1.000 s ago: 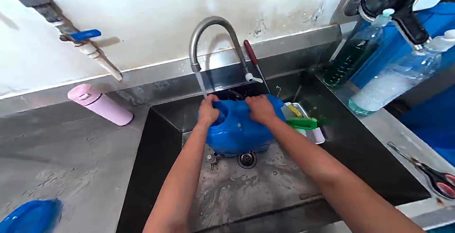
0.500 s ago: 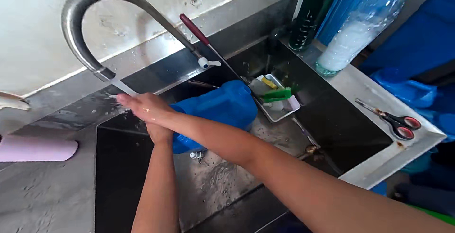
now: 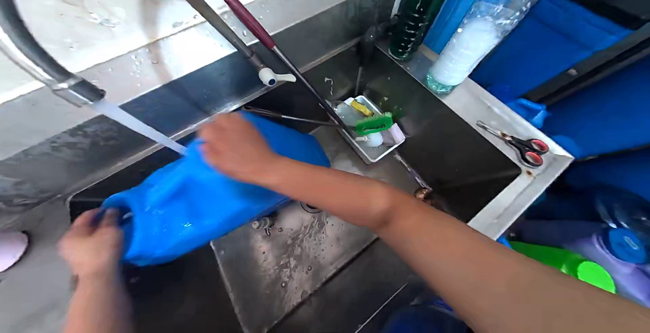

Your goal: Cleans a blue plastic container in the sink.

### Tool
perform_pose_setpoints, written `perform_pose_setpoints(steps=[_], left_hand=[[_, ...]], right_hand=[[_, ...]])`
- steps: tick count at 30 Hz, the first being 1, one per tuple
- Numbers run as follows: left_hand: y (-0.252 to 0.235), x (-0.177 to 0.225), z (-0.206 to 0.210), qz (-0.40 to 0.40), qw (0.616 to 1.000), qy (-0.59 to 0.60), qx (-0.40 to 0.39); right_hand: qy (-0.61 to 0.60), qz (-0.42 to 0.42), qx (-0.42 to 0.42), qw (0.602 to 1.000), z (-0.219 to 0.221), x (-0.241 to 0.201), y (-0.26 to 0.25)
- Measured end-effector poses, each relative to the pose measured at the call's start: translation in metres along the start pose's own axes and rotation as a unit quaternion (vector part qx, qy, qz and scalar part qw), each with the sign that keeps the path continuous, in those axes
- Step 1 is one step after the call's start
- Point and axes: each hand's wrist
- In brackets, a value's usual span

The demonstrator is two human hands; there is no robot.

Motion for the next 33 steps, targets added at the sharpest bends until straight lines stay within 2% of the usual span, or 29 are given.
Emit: perform_pose_setpoints(steps=[1, 2, 4, 5, 6, 7, 8, 9, 10, 11, 12, 13, 15, 17, 18, 20, 21, 22, 24, 25, 26, 27, 28, 30, 31, 33], left_hand=[[-0.011, -0.041, -0.007, -0.003, 1.000, -0.009, 0.008], [-0.016, -0.061, -0.015, -0.019, 1.000, -0.013, 0.010], [-0.009, -0.053, -0.029, -0.061, 0.998, -0.008, -0.001], [-0.003, -0.033, -0.033, -0.086, 0.996, -0.018, -0.007], [0.004, -0.005, -0.034, -0.109, 0.994, -0.025, -0.015], [0.011, 0.022, -0.032, -0.111, 0.993, -0.030, -0.019], [0.017, 0.040, -0.028, -0.062, 0.997, -0.035, -0.025], [0.022, 0.042, -0.022, 0.050, 0.997, -0.046, -0.028], [0.021, 0.042, -0.011, 0.173, 0.983, -0.052, -0.018], [0.032, 0.083, -0.003, 0.123, 0.989, -0.073, -0.045], [0.042, 0.132, 0.007, 0.069, 0.991, -0.095, -0.066], [0.048, 0.172, 0.020, 0.037, 0.989, -0.117, -0.082], [0.051, 0.218, 0.045, -0.001, 0.984, -0.144, -0.107], [0.056, 0.227, 0.059, -0.032, 0.981, -0.142, -0.126], [0.056, 0.229, 0.062, -0.035, 0.981, -0.143, -0.126], [0.054, 0.226, 0.063, -0.045, 0.984, -0.136, -0.110], [0.054, 0.224, 0.064, -0.058, 0.983, -0.136, -0.105], [0.055, 0.223, 0.065, -0.071, 0.982, -0.143, -0.100], [0.060, 0.225, 0.067, -0.100, 0.978, -0.158, -0.092], [0.064, 0.227, 0.067, -0.117, 0.977, -0.160, -0.085], [0.068, 0.230, 0.067, -0.133, 0.975, -0.159, -0.074], [0.070, 0.233, 0.068, -0.148, 0.975, -0.157, -0.059], [0.072, 0.236, 0.070, -0.163, 0.973, -0.156, -0.047], [0.072, 0.239, 0.073, -0.182, 0.971, -0.153, -0.034], [0.070, 0.238, 0.074, -0.182, 0.971, -0.154, -0.031], [0.063, 0.233, 0.078, -0.163, 0.975, -0.147, -0.032]], right_hand=[[0.024, -0.054, 0.018, 0.998, 0.031, -0.013, -0.015], [0.030, -0.086, 0.038, 0.995, 0.060, -0.022, -0.027], [-0.008, -0.086, 0.041, 0.995, 0.077, -0.039, -0.038], [-0.021, -0.063, 0.024, 0.997, 0.067, -0.044, -0.035], [-0.016, -0.033, -0.035, 0.999, 0.036, -0.050, -0.026], [-0.001, 0.009, -0.144, 0.989, -0.012, -0.056, -0.020], [0.012, 0.058, -0.256, 0.965, -0.058, -0.059, -0.018], [-0.003, 0.091, -0.217, 0.972, -0.068, -0.046, -0.006], [-0.026, 0.087, -0.048, 0.995, -0.042, -0.017, 0.012], [-0.009, 0.059, 0.041, 0.997, -0.028, 0.022, 0.025], [0.014, 0.055, 0.063, 0.996, -0.030, 0.060, 0.035], [0.033, 0.062, 0.059, 0.996, -0.040, 0.094, 0.042], [0.027, 0.092, 0.021, 0.995, -0.072, 0.139, 0.046], [-0.004, 0.119, -0.029, 0.992, -0.104, 0.160, 0.060], [0.009, 0.108, -0.039, 0.993, -0.114, 0.173, 0.074], [0.090, 0.103, -0.099, 0.986, -0.120, 0.211, 0.129], [0.142, 0.140, -0.182, 0.963, -0.119, 0.236, 0.167], [0.186, 0.196, -0.294, 0.917, -0.117, 0.260, 0.202], [0.241, 0.323, -0.471, 0.785, -0.116, 0.301, 0.256], [0.255, 0.402, -0.504, 0.721, -0.115, 0.320, 0.273], [0.254, 0.477, -0.500, 0.677, -0.114, 0.340, 0.284], [0.239, 0.527, -0.480, 0.660, -0.110, 0.358, 0.290], [0.226, 0.544, -0.461, 0.663, -0.103, 0.374, 0.297], [0.240, 0.523, -0.450, 0.683, -0.074, 0.388, 0.321], [0.245, 0.508, -0.431, 0.704, -0.061, 0.382, 0.332], [0.178, 0.383, -0.458, 0.782, -0.045, 0.347, 0.340]])
Point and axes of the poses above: each hand's wrist, its own y-axis away from the middle knuckle, its own z-axis out of the palm, x = y × z, and after that the axes turned 2 degrees about x, right-handed
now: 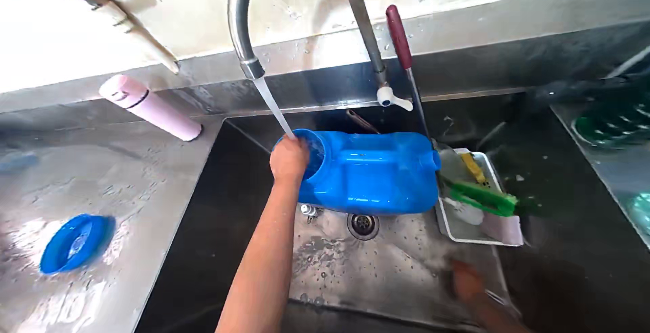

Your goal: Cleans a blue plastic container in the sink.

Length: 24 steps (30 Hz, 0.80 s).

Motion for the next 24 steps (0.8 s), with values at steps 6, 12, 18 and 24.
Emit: perform_pose_setpoints(steps=[6, 12, 18, 24], left_hand=[[-0.002, -0.009, 0.001, 0.082, 0.996, 0.042, -0.021], [-0.001, -0.031, 0.005, 0.133, 0.959, 0.251, -0.017], [0.002, -0.031, -0.006, -0.034, 0.795, 0.597, -0.104], [0.002, -0.029, -0.020, -0.083, 0.712, 0.676, -0.171]], right_hand=[[-0.194, -0.490, 0.140, 0.839, -0.089, -0.181, 0.119], [-0.183, -0.406, 0.331, 0.832, -0.265, -0.294, 0.137], [-0.066, -0.281, 0.369, 0.883, -0.263, -0.324, 0.128], [-0.075, -0.315, 0.428, 0.844, -0.253, -0.319, 0.121]])
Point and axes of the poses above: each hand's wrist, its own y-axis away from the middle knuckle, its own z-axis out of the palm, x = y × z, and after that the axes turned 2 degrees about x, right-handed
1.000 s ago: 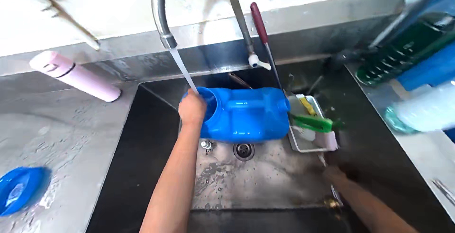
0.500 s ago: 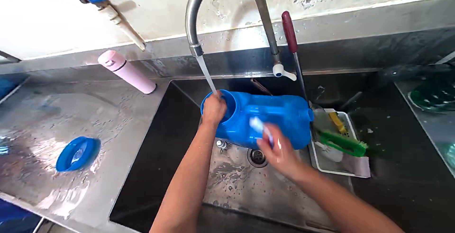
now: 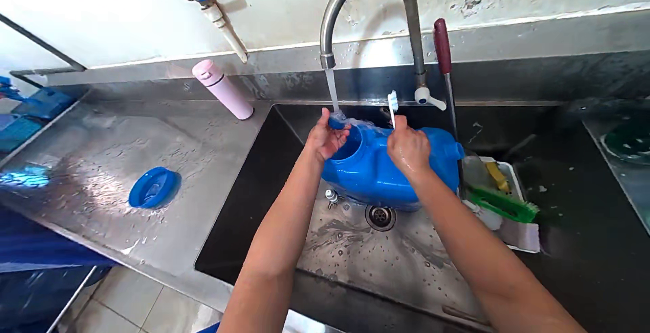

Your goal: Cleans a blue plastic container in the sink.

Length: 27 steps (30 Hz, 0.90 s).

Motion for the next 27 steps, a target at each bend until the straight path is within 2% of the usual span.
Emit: perform_pose_setpoints(steps=[3, 4, 6, 10, 12, 13, 14, 16, 17, 19, 21, 23, 24, 26, 27], left_hand=[[-0.009, 0.001, -0.005, 0.030, 0.995, 0.015, -0.095], [-0.012, 0.003, -0.003, 0.023, 0.994, 0.021, -0.104], [-0.017, 0.008, 0.008, -0.031, 0.997, 0.021, -0.066], [-0.020, 0.022, 0.014, -0.062, 0.992, -0.012, -0.108], [-0.013, 0.033, 0.008, -0.017, 0.988, -0.103, -0.109], [-0.007, 0.041, -0.001, 0.038, 0.971, -0.210, -0.108], [0.000, 0.051, -0.019, 0.114, 0.923, -0.348, -0.114], [0.013, 0.079, -0.079, 0.239, 0.773, -0.578, -0.106], [0.018, 0.091, -0.119, 0.277, 0.719, -0.633, -0.080], [0.024, 0.109, -0.223, 0.323, 0.659, -0.679, 0.001], [0.025, 0.124, -0.345, 0.309, 0.625, -0.710, 0.099], [0.029, 0.129, -0.458, 0.266, 0.617, -0.717, 0.189], [0.032, 0.127, -0.502, 0.225, 0.611, -0.723, 0.232], [0.028, 0.120, -0.558, 0.135, 0.609, -0.725, 0.293], [0.025, 0.117, -0.555, 0.116, 0.605, -0.724, 0.310]], right_hand=[[-0.002, 0.021, -0.025, 0.999, -0.002, -0.001, 0.000], [0.004, 0.022, -0.022, 1.000, -0.001, 0.000, 0.000], [0.014, 0.002, 0.001, 1.000, 0.003, 0.003, 0.003], [0.012, -0.044, 0.045, 0.998, 0.006, 0.011, 0.008], [0.013, -0.037, 0.016, 0.999, 0.001, 0.011, 0.008], [0.010, -0.019, -0.012, 1.000, -0.003, 0.009, 0.007], [0.001, -0.007, -0.027, 1.000, -0.006, 0.008, 0.004], [-0.049, -0.005, -0.027, 0.998, -0.013, 0.000, 0.001], [-0.071, -0.018, -0.027, 0.997, -0.019, -0.010, -0.002], [-0.082, -0.044, -0.039, 0.995, -0.023, -0.045, -0.011], [-0.093, -0.048, -0.065, 0.992, -0.011, -0.080, -0.030], [-0.101, 0.011, -0.102, 0.990, 0.007, -0.105, -0.054], [-0.103, 0.061, -0.120, 0.986, 0.014, -0.114, -0.067], [-0.070, 0.105, -0.161, 0.979, 0.014, -0.127, -0.085], [-0.051, 0.089, -0.178, 0.979, 0.010, -0.129, -0.090]])
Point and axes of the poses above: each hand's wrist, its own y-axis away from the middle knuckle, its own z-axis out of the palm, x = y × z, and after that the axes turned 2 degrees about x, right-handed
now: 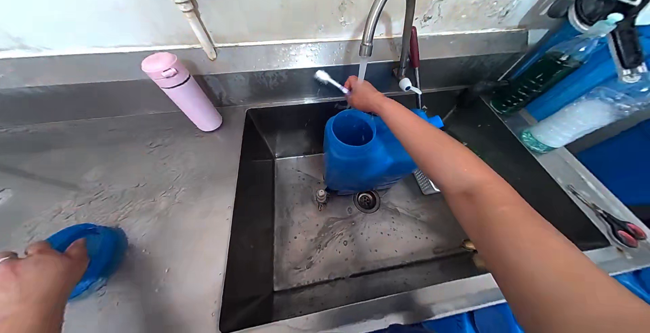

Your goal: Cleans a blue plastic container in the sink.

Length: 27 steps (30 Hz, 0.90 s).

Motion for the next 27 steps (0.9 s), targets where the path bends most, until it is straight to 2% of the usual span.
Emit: perform_pose_setpoints(steps=[1, 3, 5, 8, 10, 11, 13, 15, 17, 20, 22, 25, 27], left_hand=[[0.004, 0.025, -0.007, 0.016, 1.000, 0.013, 0.007], [0.030, 0.121, -0.036, 0.117, 0.990, 0.072, -0.006], [0.074, 0.245, -0.068, 0.266, 0.955, 0.128, -0.027], [0.129, 0.407, -0.068, 0.433, 0.880, 0.182, -0.073], [0.149, 0.486, -0.050, 0.455, 0.861, 0.162, -0.159], [0.152, 0.511, -0.037, 0.450, 0.862, 0.131, -0.194], [0.152, 0.533, -0.015, 0.442, 0.868, 0.086, -0.211], [0.148, 0.535, -0.012, 0.437, 0.871, 0.068, -0.214], [0.149, 0.532, -0.012, 0.441, 0.870, 0.054, -0.214], [0.151, 0.534, -0.015, 0.439, 0.873, 0.051, -0.205], [0.153, 0.534, -0.017, 0.426, 0.878, 0.051, -0.214], [0.154, 0.533, -0.017, 0.430, 0.875, 0.071, -0.209], [0.154, 0.531, -0.018, 0.438, 0.873, 0.069, -0.204]], right_hand=[[0.016, -0.029, -0.009, 0.999, -0.006, -0.001, 0.000], [0.057, -0.084, -0.018, 0.995, -0.017, 0.002, 0.009], [0.123, -0.094, -0.025, 0.988, -0.029, 0.005, 0.021], [0.110, -0.063, 0.040, 0.991, -0.037, 0.021, 0.041], [0.085, -0.027, 0.073, 0.993, -0.018, 0.045, 0.071], [0.092, 0.012, 0.063, 0.994, 0.004, 0.059, 0.099], [0.112, 0.140, -0.039, 0.983, 0.045, 0.068, 0.160], [0.108, 0.211, -0.104, 0.966, 0.054, 0.059, 0.183], [0.105, 0.209, -0.118, 0.965, 0.050, 0.047, 0.167], [0.085, 0.177, -0.062, 0.979, 0.049, 0.053, 0.123], [0.078, 0.182, -0.061, 0.978, 0.057, 0.055, 0.133], [0.092, 0.200, -0.122, 0.968, 0.062, 0.052, 0.182], [0.090, 0.199, -0.129, 0.967, 0.056, 0.048, 0.175]])
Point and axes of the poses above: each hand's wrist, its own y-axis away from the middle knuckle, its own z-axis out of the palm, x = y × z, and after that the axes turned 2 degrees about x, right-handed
